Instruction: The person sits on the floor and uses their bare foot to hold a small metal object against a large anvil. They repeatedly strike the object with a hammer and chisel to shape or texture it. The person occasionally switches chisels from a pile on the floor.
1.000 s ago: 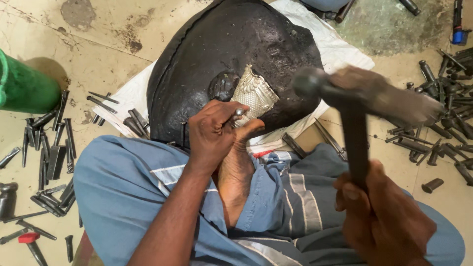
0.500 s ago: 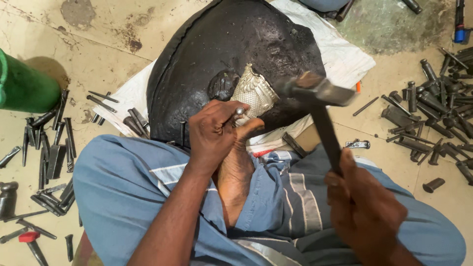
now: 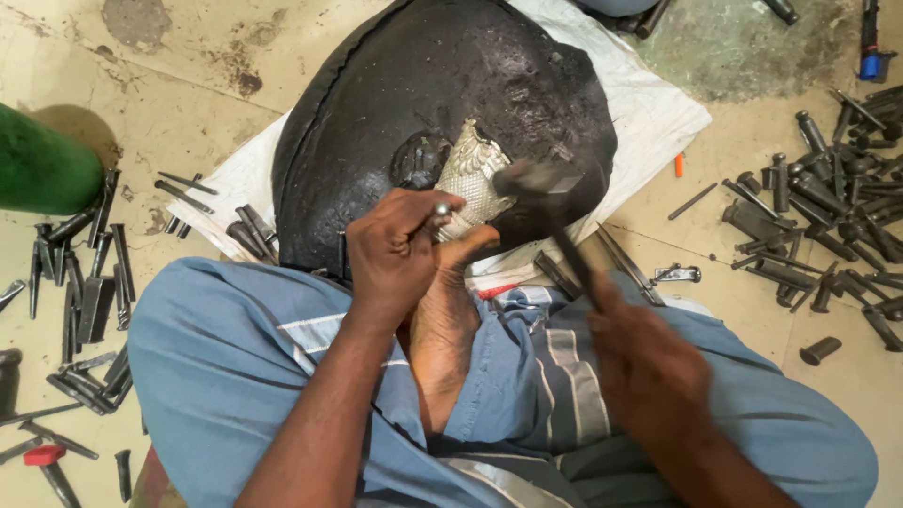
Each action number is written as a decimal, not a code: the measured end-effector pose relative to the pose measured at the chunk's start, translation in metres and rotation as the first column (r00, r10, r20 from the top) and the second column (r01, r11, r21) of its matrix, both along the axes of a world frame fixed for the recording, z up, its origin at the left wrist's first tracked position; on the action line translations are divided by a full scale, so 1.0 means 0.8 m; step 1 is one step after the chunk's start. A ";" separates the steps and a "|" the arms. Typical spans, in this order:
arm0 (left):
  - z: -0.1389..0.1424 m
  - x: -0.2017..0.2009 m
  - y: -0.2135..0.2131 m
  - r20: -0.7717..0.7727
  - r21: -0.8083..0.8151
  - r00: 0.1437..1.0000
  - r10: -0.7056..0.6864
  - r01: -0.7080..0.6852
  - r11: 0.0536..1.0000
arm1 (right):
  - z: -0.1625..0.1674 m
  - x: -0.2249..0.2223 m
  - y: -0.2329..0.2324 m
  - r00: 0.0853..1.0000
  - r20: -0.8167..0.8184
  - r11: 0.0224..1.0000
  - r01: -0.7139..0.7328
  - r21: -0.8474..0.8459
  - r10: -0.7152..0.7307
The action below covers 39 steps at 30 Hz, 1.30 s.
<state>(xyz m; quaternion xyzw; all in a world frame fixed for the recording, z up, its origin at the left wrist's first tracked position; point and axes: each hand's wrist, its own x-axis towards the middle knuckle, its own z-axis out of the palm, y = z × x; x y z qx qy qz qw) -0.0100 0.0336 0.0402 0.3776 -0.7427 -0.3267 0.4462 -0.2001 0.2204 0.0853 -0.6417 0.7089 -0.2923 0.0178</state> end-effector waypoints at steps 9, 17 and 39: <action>0.004 0.000 -0.013 -0.050 0.169 0.991 0.120 -0.110 0.979 | 0.040 0.000 0.004 0.893 0.434 0.987 0.154 -0.046 -0.119; -0.002 0.001 -0.012 -0.043 0.154 0.997 0.068 -0.061 0.986 | 0.055 -0.007 -0.014 0.998 0.041 0.985 0.046 0.167 -0.054; -0.003 0.005 -0.011 -0.054 0.060 0.998 -0.040 0.044 0.997 | 0.063 -0.003 -0.025 0.999 -0.015 0.980 -0.032 0.199 0.035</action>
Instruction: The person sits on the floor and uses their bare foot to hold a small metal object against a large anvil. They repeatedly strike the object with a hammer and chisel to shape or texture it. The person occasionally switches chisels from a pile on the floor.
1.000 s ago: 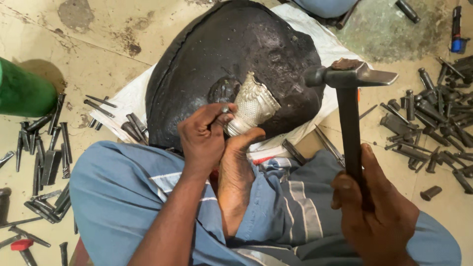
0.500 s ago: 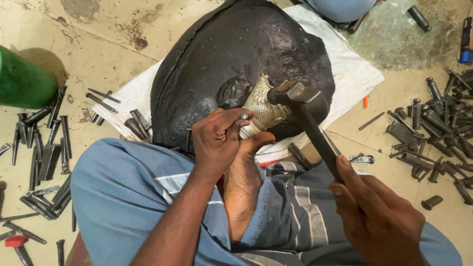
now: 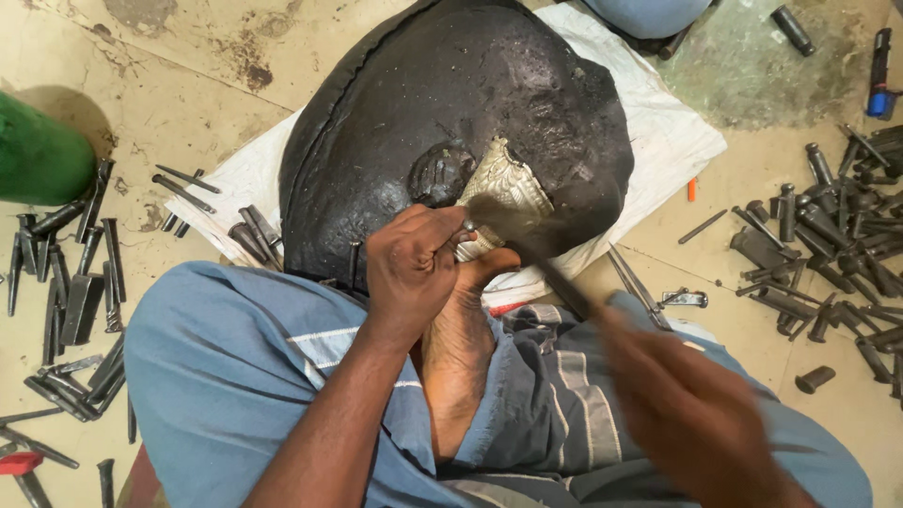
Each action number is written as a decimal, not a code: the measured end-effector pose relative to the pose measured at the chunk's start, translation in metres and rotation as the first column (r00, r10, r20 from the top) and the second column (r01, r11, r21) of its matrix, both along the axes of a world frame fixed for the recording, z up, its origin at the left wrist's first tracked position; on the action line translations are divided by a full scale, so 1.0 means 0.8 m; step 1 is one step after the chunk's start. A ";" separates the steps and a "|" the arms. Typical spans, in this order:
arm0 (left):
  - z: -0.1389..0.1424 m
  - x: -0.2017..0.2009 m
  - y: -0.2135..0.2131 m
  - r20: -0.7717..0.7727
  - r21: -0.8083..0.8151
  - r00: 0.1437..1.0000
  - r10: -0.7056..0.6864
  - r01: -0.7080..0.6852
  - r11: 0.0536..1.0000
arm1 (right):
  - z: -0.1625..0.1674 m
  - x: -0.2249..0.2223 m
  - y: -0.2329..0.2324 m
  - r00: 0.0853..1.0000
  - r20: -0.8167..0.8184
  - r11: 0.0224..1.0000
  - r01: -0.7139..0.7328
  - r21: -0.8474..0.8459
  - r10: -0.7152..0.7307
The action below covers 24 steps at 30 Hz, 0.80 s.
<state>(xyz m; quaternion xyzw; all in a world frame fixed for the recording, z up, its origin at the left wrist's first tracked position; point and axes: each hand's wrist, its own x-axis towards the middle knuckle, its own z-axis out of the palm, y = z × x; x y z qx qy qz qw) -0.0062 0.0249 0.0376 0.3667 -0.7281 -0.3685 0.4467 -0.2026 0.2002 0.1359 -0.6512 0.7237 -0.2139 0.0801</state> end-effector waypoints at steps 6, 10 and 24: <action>-0.001 -0.004 0.000 -0.027 0.028 0.995 0.093 -0.092 0.995 | -0.016 -0.009 0.014 0.987 -0.151 0.986 0.037 -0.164 -0.062; -0.001 -0.005 -0.004 -0.017 0.057 0.997 0.076 -0.075 0.996 | 0.020 -0.031 0.020 0.978 0.073 0.976 0.189 0.111 -0.197; -0.004 -0.002 -0.003 -0.050 0.059 0.998 0.039 -0.036 0.998 | -0.027 -0.017 0.005 0.979 -0.186 0.996 -0.073 0.052 0.081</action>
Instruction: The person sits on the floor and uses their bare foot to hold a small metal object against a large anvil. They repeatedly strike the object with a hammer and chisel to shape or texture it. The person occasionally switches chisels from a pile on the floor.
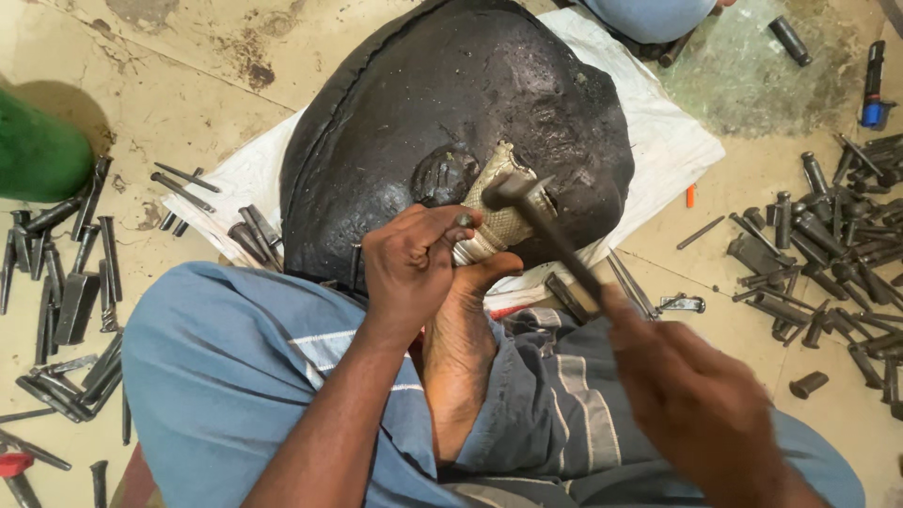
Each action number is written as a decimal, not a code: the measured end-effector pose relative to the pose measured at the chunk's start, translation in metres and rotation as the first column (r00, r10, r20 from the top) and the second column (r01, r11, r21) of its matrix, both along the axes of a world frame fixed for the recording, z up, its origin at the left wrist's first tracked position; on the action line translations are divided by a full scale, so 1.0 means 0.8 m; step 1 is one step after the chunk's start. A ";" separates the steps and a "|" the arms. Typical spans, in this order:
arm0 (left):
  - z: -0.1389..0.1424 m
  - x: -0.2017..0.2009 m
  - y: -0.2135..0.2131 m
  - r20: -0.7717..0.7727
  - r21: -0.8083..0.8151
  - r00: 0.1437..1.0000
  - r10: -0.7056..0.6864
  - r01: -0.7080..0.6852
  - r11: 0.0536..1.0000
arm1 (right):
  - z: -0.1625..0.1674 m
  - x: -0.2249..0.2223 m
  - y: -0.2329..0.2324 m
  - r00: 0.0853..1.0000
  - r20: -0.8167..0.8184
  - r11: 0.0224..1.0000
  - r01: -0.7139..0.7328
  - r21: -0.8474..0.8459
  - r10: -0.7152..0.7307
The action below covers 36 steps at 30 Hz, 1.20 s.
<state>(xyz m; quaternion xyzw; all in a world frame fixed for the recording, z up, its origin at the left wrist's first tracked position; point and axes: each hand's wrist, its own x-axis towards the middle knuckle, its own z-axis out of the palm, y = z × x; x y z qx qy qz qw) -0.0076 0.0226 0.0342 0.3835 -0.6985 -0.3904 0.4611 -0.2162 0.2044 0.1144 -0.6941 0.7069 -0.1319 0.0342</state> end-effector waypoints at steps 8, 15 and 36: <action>-0.001 -0.002 -0.004 -0.021 -0.024 0.999 0.042 -0.042 0.999 | 0.063 -0.023 -0.011 0.808 0.338 0.835 0.307 0.458 -0.482; 0.000 0.001 -0.002 -0.032 0.046 0.999 -0.024 0.025 0.999 | 0.037 -0.041 0.027 0.958 0.239 0.986 0.167 -0.008 -0.161; -0.016 -0.004 -0.013 -0.153 0.216 0.980 0.129 -0.095 0.972 | 0.049 -0.021 0.005 0.915 0.178 0.933 0.355 0.067 -0.361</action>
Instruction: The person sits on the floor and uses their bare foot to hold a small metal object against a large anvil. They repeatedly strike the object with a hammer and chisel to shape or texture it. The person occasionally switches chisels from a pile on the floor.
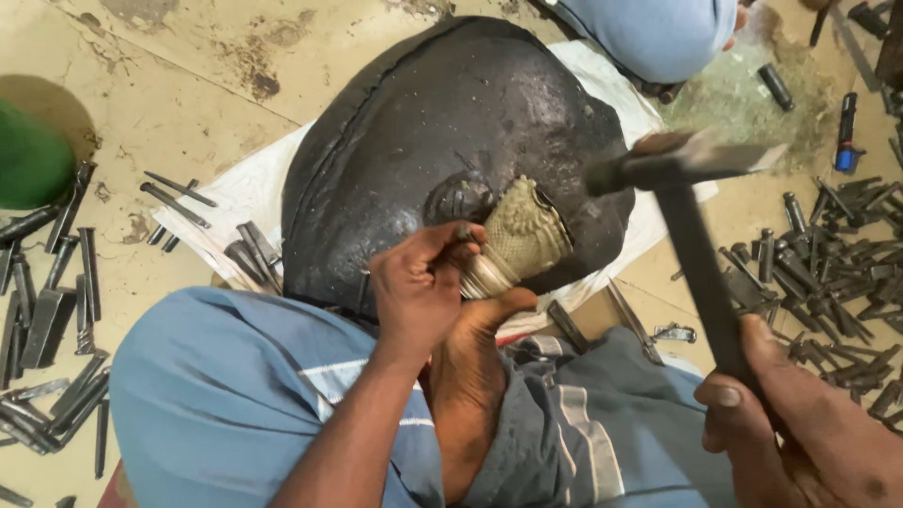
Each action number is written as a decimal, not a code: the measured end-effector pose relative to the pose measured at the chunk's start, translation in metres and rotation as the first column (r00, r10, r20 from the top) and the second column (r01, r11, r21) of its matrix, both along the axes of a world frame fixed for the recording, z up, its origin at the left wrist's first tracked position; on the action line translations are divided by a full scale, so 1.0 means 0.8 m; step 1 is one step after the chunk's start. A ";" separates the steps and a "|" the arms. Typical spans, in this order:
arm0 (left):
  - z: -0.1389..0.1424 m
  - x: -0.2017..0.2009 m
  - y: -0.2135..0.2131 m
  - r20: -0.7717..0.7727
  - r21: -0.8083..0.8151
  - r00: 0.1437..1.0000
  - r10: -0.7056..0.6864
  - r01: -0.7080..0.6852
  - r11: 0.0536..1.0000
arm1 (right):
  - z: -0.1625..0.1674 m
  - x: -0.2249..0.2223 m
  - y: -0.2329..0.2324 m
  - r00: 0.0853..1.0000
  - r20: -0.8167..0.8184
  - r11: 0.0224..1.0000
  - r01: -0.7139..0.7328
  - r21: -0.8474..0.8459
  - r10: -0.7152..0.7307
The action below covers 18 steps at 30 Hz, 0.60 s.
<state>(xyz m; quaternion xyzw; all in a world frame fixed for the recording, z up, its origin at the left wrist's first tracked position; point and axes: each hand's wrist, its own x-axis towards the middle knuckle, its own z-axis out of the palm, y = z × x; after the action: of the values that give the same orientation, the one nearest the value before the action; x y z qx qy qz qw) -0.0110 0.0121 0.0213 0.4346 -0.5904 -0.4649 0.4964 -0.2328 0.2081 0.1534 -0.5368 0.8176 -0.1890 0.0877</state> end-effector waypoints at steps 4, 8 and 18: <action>0.000 0.001 0.001 -0.023 0.022 0.998 -0.052 0.052 0.998 | 0.002 0.003 -0.006 0.998 -0.053 0.998 0.017 0.068 -0.013; -0.001 0.006 0.000 -0.046 -0.027 0.993 -0.107 0.106 0.994 | 0.004 0.000 -0.010 0.995 -0.102 0.998 -0.010 0.056 0.016; 0.007 0.010 0.000 0.073 -0.202 0.989 -0.131 0.143 0.969 | 0.027 0.031 -0.012 0.997 -0.007 0.997 0.072 -0.021 -0.072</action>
<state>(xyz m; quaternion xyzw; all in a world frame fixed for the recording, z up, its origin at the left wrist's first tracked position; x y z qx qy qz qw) -0.0028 0.0124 0.0269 0.3524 -0.6785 -0.4213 0.4878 -0.2083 0.1989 0.1753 -0.5085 0.8348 -0.1984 0.0721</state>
